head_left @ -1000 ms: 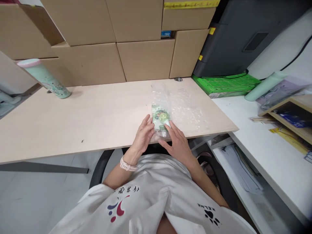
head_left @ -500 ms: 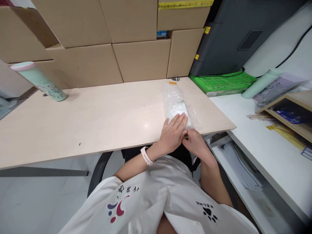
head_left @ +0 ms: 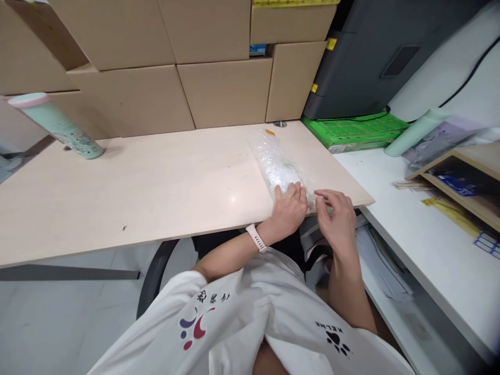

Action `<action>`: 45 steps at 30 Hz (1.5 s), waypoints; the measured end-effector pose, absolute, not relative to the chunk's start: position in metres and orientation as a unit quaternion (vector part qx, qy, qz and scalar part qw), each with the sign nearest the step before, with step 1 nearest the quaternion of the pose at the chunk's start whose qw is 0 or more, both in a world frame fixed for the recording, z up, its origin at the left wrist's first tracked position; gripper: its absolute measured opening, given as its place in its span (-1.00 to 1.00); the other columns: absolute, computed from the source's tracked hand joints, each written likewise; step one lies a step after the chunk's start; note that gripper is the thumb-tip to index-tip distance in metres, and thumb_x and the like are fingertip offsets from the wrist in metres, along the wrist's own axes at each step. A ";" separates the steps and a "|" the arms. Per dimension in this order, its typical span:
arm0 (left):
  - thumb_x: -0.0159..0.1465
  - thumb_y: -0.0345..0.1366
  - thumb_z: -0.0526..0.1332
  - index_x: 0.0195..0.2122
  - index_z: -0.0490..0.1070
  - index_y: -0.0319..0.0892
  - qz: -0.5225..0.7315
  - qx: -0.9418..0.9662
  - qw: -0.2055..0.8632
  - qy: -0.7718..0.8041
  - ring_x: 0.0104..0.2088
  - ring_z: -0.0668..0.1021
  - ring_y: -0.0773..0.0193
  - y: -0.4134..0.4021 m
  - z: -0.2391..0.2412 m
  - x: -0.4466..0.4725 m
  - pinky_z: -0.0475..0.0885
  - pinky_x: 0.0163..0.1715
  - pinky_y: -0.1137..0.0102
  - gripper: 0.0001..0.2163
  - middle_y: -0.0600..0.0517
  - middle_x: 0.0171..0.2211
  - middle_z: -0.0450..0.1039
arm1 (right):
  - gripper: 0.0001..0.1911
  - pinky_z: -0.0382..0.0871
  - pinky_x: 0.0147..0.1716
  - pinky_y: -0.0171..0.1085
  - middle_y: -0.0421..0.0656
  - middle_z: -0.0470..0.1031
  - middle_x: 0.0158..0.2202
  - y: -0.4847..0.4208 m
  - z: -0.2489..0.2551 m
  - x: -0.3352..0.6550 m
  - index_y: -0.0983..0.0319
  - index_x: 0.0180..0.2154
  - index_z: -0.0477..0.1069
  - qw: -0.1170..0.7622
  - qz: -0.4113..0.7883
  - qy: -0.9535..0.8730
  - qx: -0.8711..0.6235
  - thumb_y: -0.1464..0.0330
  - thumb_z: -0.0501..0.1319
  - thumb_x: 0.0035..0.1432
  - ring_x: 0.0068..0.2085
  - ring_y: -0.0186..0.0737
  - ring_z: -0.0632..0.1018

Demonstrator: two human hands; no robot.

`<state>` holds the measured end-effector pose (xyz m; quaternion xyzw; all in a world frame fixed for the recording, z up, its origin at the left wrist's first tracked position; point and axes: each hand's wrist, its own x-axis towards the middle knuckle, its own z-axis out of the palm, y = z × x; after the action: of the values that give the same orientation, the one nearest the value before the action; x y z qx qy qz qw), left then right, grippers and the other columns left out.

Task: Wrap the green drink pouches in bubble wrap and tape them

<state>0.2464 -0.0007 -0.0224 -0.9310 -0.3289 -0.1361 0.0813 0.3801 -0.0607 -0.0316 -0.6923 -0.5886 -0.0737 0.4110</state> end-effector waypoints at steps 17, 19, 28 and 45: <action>0.47 -0.27 -0.05 0.29 0.24 -0.28 -0.134 -0.928 0.027 -0.347 0.31 0.27 -0.06 0.012 -0.020 0.246 0.17 0.23 -0.23 -0.59 -0.23 0.37 0.19 | -0.62 0.30 -0.02 0.02 -0.02 0.58 0.00 -0.040 -0.046 0.381 0.16 0.03 0.45 0.355 -0.012 -0.604 -0.713 0.20 -0.05 0.41 -0.02 0.04 0.47; 0.47 -0.18 0.00 0.30 0.23 -0.23 -0.136 -0.927 -0.005 -0.349 0.35 0.22 -0.10 0.012 -0.019 0.241 0.14 0.22 -0.34 -0.57 -0.21 0.38 0.18 | -0.63 0.31 -0.04 0.01 -0.01 0.58 -0.02 -0.042 -0.045 0.378 0.18 0.02 0.45 0.352 -0.021 -0.605 -0.713 0.20 -0.04 0.40 -0.05 0.03 0.47; 0.39 -0.24 0.16 0.35 0.13 -0.23 -0.089 -0.951 -0.036 -0.295 0.38 0.21 -0.12 -0.021 -0.014 0.188 0.23 0.21 -0.30 -0.47 -0.20 0.41 0.12 | -0.66 0.40 -0.16 -0.10 -0.06 0.56 -0.21 -0.087 -0.040 0.330 0.18 -0.08 0.45 0.451 0.047 -0.571 -0.684 0.08 0.12 0.35 -0.26 -0.11 0.49; 0.20 -0.45 0.12 0.38 0.00 -0.14 -0.180 -0.927 -0.282 -0.167 0.28 0.42 0.06 -0.026 0.008 0.120 0.32 0.25 0.07 -0.31 -0.18 0.31 0.31 | -0.55 0.52 -0.39 -0.23 -0.11 0.65 -0.25 -0.098 -0.042 0.277 0.19 -0.25 0.58 0.591 0.620 -0.186 -0.481 -0.02 0.45 -0.03 -0.29 -0.14 0.62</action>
<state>0.1204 -0.0255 0.0076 -0.9274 -0.1673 -0.1799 -0.2822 0.2767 -0.0975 -0.0419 -0.4812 -0.1858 0.6203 0.5909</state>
